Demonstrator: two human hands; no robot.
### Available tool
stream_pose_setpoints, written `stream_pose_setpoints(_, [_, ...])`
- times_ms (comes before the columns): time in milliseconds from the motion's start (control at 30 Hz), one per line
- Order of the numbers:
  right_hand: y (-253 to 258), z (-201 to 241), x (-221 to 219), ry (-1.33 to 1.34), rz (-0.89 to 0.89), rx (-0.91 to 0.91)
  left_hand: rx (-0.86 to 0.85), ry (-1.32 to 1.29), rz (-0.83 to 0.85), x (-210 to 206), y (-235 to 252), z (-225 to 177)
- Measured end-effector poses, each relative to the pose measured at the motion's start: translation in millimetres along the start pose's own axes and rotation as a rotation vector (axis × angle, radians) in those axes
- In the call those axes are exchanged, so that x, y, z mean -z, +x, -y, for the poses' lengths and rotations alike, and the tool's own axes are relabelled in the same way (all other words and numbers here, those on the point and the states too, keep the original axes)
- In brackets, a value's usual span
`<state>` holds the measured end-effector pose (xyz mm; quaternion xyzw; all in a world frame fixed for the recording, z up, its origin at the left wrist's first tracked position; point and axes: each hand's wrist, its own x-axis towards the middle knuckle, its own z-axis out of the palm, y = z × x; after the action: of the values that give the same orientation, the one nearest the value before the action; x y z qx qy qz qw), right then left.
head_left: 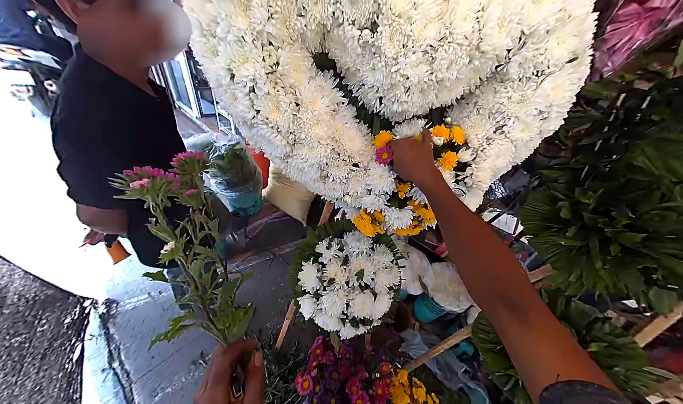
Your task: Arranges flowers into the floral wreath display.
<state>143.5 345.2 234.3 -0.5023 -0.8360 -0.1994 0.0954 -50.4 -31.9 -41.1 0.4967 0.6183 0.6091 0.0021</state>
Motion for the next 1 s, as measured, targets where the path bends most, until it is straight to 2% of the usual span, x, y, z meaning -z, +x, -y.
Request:
stream_pose_setpoints(167, [-11, 8, 20, 0.001, -0.054, -0.033, 0.020, -0.021, 0.019, -3, 2, 4])
stream_pose_setpoints(433, [0, 1, -2, -0.066, -0.013, -0.077, 0.041, -0.018, 0.046, -6, 4, 3])
stream_pose_setpoints(533, [-3, -2, -1, -0.005, -0.025, -0.054, 0.029, -0.072, 0.039, -2, 3, 3])
stream_pose_setpoints(600, [-20, -4, 11, 0.077, -0.094, -0.001, 0.008, -0.150, 0.016, 0, 3, 8])
stream_pose_setpoints(700, [-82, 2, 39, 0.394, -0.313, 0.093, 0.021, -0.251, 0.019, 3, 6, 8])
stream_pose_setpoints(767, [-118, 24, 37, 0.739, -0.350, 0.114, 0.054, -0.283, 0.002, 3, 7, -1])
stream_pose_setpoints(867, [-142, 74, 6, 1.288, -0.218, 0.260, 0.044, -0.292, -0.017, -4, 10, -7])
stream_pose_setpoints(933, [-147, 111, -13, 1.509, -0.087, 0.339, 0.031, -0.286, 0.010, -8, 9, -11])
stream_pose_setpoints(1000, [-143, 139, -21, 1.660, 0.041, 0.307, 0.026, -0.268, 0.056, -15, 7, -14])
